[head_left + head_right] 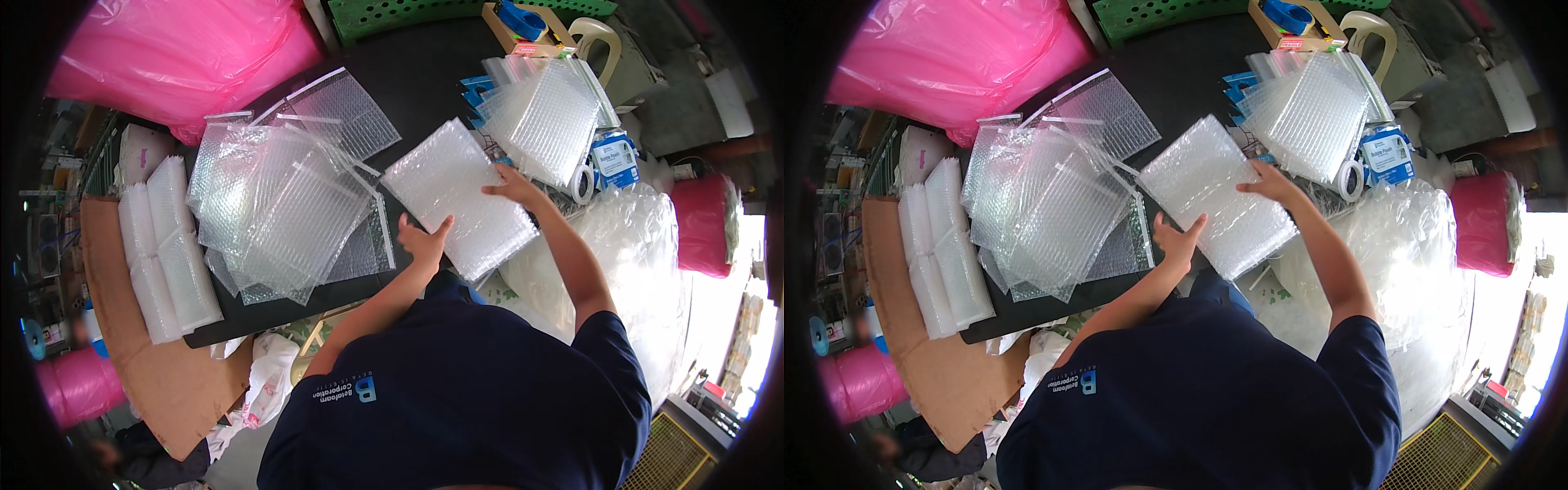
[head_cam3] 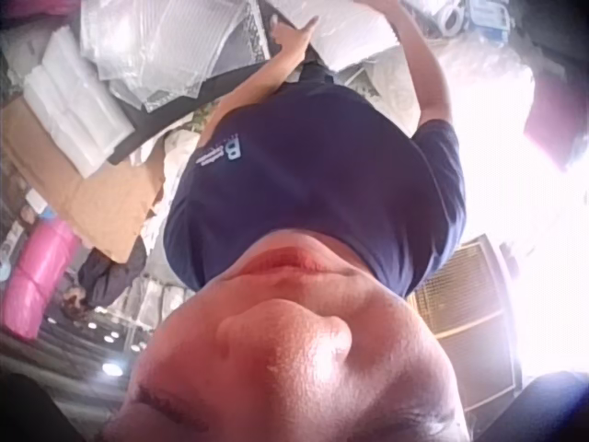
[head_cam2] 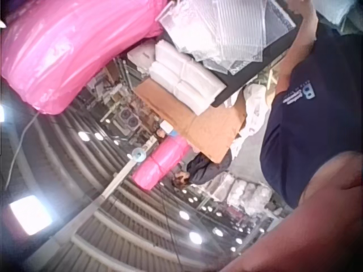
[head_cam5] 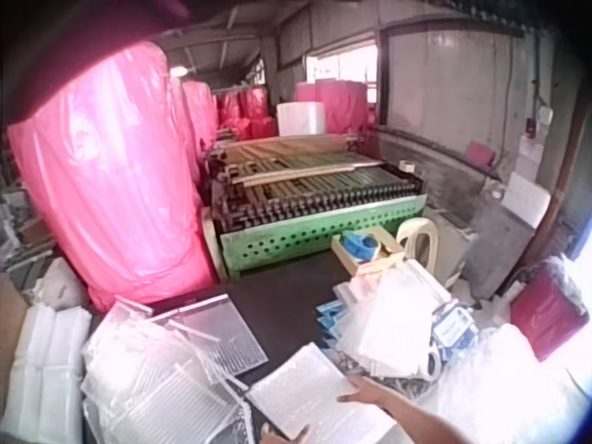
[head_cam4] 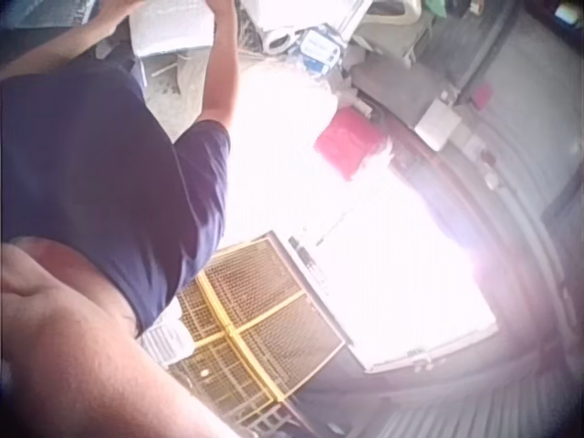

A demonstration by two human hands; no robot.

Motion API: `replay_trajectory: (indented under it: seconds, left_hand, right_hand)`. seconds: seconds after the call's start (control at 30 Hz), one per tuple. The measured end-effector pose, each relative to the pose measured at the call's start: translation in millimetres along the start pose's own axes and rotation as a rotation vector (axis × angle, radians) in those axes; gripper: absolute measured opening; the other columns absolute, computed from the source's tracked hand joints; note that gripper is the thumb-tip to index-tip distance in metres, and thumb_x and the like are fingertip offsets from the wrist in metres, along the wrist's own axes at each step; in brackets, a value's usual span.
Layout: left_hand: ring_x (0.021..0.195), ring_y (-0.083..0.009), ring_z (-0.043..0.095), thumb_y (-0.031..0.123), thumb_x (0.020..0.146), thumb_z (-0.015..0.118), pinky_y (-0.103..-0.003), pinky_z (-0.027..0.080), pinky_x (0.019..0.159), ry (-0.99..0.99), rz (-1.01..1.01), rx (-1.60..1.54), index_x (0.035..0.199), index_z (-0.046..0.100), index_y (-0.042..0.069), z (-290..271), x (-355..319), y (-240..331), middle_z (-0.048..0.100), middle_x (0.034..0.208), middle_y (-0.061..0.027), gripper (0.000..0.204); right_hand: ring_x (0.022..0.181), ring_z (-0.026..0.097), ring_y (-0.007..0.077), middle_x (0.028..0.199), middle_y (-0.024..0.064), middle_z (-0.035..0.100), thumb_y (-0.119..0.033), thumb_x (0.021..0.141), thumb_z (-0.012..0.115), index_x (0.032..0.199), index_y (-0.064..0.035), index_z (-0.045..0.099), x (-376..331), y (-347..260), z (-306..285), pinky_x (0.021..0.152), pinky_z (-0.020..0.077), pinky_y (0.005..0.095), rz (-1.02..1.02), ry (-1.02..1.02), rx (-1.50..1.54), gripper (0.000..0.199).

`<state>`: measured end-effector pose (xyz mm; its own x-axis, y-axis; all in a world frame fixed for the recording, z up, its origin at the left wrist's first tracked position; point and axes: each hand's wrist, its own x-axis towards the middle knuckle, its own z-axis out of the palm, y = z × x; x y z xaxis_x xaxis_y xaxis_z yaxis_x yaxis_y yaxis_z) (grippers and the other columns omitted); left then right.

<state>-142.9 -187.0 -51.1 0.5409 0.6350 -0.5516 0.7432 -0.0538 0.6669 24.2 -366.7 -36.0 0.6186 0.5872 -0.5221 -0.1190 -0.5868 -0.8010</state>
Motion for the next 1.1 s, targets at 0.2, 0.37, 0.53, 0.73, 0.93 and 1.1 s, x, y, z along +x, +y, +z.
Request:
replay_trajectory:
  seconds: [0.2, 0.37, 0.53, 0.73, 0.93, 1.1]
  left_hand:
    - [0.121, -0.0278, 0.039, 0.037, 0.076, 0.074, -0.051, 0.040, 0.091, -0.594, -0.207, -0.533, 0.139, 0.012, 0.013, 23, 43, -52, 0.030, 0.135, -0.0121, 0.092]
    - [0.116, -0.0259, 0.043, 0.033, 0.072, 0.077, -0.043, 0.043, 0.088, -0.834, -0.204, -0.584, 0.139, 0.011, 0.007, -10, 49, -50, 0.034, 0.134, -0.0148, 0.098]
    - [0.124, -0.0312, 0.035, 0.020, 0.060, 0.085, -0.046, 0.034, 0.099, -0.414, 0.023, -0.349, 0.141, 0.003, -0.001, -66, 43, -39, 0.026, 0.137, -0.0219, 0.116]
    - [0.134, -0.0382, 0.016, 0.036, 0.041, 0.090, -0.043, 0.018, 0.110, -0.194, 0.961, 0.174, 0.142, -0.006, 0.002, -107, 84, -13, 0.011, 0.146, -0.0235, 0.144]
    - [0.123, -0.0299, 0.041, 0.025, 0.046, 0.088, -0.038, 0.033, 0.102, -0.524, 1.122, 0.091, 0.135, 0.027, 0.007, -80, 117, 34, 0.041, 0.132, -0.0144, 0.109]
    - [0.105, -0.0242, 0.057, 0.018, 0.051, 0.085, -0.034, 0.044, 0.089, -0.578, 0.945, 0.002, 0.116, 0.047, 0.006, -78, 115, 29, 0.060, 0.107, -0.0087, 0.077]
  right_hand:
    - [0.128, 0.032, 0.0375, 0.135, 0.0259, 0.036, -0.056, 0.055, 0.080, 0.132, 0.0034, 0.038, 47, 78, 30, 0.102, 0.0319, 0.0420, 0.167, 0.223, 0.038, 0.106]
    - [0.122, 0.038, 0.0381, 0.128, 0.0237, 0.042, -0.048, 0.049, 0.085, 0.123, 0.0047, 0.047, 16, -9, 19, 0.100, 0.0337, 0.0455, 0.122, 0.322, -0.351, 0.099]
    - [0.110, 0.044, 0.0323, 0.110, 0.0146, 0.049, -0.034, 0.049, 0.083, 0.117, -0.0022, 0.046, -65, -122, 52, 0.093, 0.0355, 0.0456, -0.061, 0.498, -0.709, 0.083]
    - [0.103, 0.048, 0.0262, 0.104, 0.0091, 0.049, -0.023, 0.052, 0.077, 0.114, -0.0061, 0.045, -54, -85, 76, 0.089, 0.0357, 0.0464, -0.235, 0.525, -0.893, 0.071]
    - [0.113, 0.043, 0.0271, 0.117, 0.0088, 0.047, -0.031, 0.052, 0.081, 0.127, -0.0097, 0.041, -59, -95, 73, 0.095, 0.0316, 0.0473, -0.190, 0.444, -0.871, 0.087]
    - [0.120, 0.041, 0.0303, 0.126, 0.0104, 0.046, -0.035, 0.060, 0.080, 0.130, -0.0092, 0.039, -88, -99, 60, 0.100, 0.0252, 0.0535, -0.337, 0.613, -0.629, 0.086]
